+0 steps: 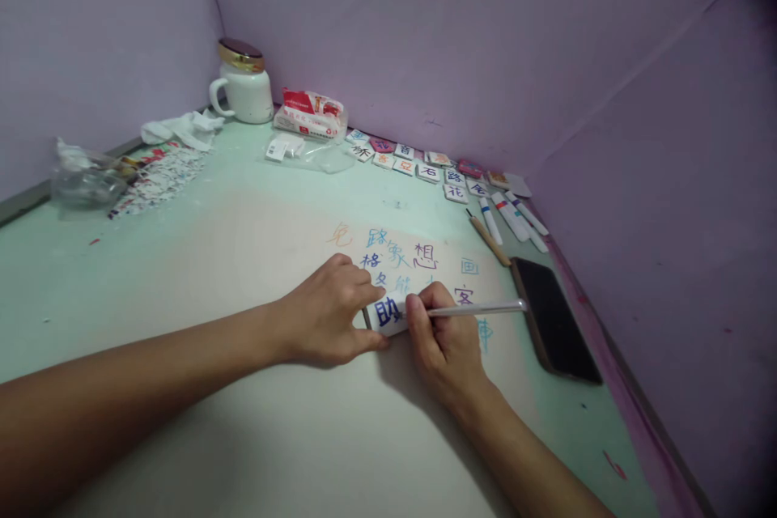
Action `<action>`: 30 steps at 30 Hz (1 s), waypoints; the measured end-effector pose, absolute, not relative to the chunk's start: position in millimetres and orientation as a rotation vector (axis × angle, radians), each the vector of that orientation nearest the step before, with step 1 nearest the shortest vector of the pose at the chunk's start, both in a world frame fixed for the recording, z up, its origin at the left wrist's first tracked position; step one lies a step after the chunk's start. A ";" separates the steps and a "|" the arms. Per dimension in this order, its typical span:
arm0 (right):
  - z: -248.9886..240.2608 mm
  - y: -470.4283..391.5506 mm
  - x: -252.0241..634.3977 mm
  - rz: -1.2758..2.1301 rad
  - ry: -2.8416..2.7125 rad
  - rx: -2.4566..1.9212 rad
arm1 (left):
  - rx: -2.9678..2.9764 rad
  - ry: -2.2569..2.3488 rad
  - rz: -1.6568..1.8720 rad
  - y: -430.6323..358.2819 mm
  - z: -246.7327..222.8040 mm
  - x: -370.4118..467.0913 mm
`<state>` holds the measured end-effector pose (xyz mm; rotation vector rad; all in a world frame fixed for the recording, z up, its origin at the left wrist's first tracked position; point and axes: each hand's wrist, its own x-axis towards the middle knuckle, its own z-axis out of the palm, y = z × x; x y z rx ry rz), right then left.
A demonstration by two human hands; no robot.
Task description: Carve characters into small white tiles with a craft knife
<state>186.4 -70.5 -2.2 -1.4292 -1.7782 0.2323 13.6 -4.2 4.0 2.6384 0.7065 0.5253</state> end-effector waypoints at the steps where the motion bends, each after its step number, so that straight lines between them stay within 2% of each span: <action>1: -2.0 -70.4 186.3 0.235 -1.778 -1.427 | 2.638 0.708 0.523 -4.2 4.1 13.7; 30: -1.0 -75.2 189.7 0.297 -1.658 -1.377 | 2.640 0.680 0.473 -2.0 6.0 10.2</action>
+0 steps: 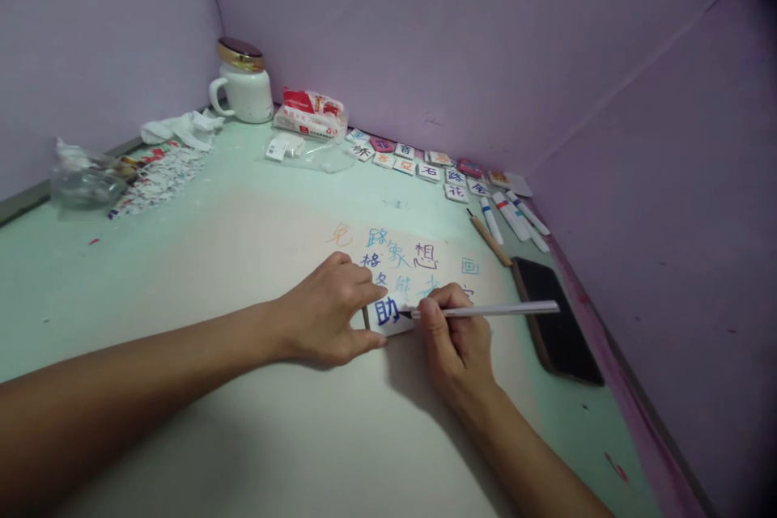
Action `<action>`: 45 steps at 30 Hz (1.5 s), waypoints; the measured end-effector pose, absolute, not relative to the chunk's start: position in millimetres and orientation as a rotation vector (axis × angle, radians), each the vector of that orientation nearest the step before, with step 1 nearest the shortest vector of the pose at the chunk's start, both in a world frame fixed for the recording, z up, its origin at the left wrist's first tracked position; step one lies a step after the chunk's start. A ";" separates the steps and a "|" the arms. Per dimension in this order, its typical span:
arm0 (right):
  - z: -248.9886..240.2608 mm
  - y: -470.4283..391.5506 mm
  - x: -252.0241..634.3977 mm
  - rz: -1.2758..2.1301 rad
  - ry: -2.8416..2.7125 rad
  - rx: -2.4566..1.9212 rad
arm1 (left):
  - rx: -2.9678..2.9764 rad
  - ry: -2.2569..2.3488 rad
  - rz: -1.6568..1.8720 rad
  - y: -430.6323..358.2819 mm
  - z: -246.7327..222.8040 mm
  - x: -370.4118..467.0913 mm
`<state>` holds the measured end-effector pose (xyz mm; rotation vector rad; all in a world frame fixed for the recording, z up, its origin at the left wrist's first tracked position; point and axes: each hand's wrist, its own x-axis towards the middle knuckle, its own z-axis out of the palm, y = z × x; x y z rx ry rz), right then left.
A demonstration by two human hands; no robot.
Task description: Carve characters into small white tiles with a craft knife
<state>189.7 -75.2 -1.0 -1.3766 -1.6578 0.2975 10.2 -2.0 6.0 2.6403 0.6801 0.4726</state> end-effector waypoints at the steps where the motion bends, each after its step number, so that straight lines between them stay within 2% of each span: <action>1: -1.4 -75.1 190.5 0.308 -1.673 -1.364 | 2.642 0.680 0.469 -1.8 6.3 10.2; 13: -5.1 -71.6 191.0 0.426 -1.733 -1.309 | 2.642 0.677 0.452 -1.3 9.0 12.7; 45: 0.0 -71.1 199.3 0.377 -1.884 -1.320 | 2.672 0.668 0.446 -0.3 9.0 13.1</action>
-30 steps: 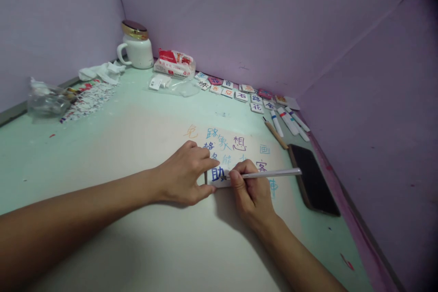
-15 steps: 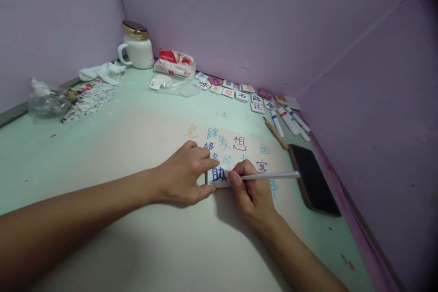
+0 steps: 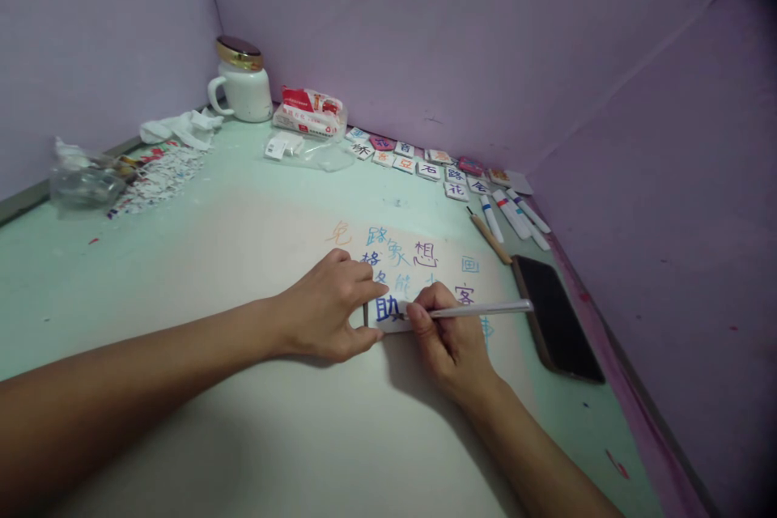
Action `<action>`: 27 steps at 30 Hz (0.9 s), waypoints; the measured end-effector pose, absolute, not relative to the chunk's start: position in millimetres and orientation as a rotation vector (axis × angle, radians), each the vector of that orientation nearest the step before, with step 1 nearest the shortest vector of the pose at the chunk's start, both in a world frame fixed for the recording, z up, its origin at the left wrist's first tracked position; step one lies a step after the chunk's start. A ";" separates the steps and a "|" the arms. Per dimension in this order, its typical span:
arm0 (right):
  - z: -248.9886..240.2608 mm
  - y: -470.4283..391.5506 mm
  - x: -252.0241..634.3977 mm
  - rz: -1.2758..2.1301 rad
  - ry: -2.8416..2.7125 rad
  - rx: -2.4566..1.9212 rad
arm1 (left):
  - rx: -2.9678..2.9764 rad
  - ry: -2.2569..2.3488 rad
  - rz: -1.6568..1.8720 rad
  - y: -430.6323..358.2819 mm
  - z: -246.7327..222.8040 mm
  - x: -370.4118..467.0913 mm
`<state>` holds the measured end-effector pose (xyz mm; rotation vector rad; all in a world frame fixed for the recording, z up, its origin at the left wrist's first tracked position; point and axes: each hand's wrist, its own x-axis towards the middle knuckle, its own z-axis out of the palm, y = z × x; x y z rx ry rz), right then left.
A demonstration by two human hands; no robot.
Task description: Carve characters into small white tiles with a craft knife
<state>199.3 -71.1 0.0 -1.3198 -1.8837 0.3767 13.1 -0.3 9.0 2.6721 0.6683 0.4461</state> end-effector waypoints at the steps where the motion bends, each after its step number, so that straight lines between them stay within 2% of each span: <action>1: 0.3 -70.8 199.5 0.379 -1.882 -1.320 | 2.671 0.667 0.442 -0.3 9.1 13.0; 7: -1.4 -71.0 200.4 0.446 -1.852 -1.298 | 2.657 0.667 0.434 0.0 8.0 12.7; 14: -16.7 -73.4 207.2 0.542 -1.408 -1.298 | 2.638 0.649 0.428 -0.1 8.7 12.4; 27: -4.9 -66.6 201.0 0.378 -1.653 -1.361 | 2.639 0.709 0.446 -3.5 8.3 13.4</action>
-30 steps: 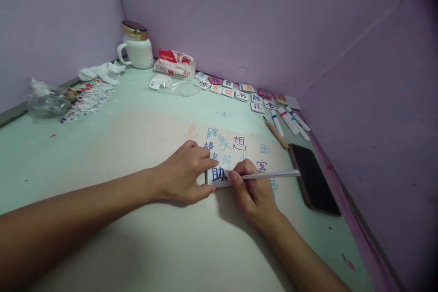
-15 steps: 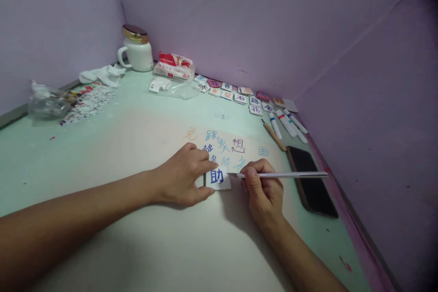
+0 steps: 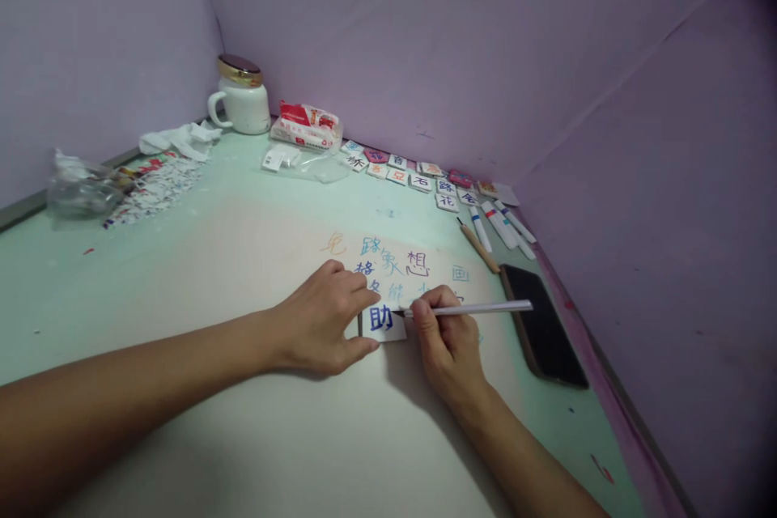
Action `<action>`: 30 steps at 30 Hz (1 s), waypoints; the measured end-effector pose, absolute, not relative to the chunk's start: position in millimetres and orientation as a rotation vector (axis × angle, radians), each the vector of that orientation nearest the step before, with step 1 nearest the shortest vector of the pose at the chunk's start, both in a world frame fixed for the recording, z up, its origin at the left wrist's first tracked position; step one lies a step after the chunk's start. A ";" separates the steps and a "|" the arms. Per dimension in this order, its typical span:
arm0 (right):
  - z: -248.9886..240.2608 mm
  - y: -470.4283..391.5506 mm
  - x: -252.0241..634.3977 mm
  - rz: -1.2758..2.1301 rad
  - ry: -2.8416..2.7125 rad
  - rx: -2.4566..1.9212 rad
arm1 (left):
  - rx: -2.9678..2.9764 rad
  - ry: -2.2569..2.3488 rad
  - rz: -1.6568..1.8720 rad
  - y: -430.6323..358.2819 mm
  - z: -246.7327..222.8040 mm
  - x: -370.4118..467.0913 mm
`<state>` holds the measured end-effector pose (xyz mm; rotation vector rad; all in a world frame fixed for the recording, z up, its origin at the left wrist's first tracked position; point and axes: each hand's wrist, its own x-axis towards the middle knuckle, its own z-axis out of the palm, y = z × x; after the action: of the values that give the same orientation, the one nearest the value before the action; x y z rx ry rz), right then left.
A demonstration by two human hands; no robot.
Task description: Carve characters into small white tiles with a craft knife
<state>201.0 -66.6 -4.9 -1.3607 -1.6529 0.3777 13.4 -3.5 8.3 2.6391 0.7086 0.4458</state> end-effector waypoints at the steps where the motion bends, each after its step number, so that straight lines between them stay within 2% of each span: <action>1: -4.9 -66.4 200.9 0.374 -1.663 -1.355 | 2.640 0.707 0.446 -3.3 8.3 13.5; 30: -8.0 -66.8 207.7 0.452 -1.672 -1.337 | 2.665 0.631 0.357 2.2 6.2 10.4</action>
<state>207.7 -66.8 -8.0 -1.3371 -1.6724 0.4519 10.4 2.2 6.2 2.6654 0.6308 0.3570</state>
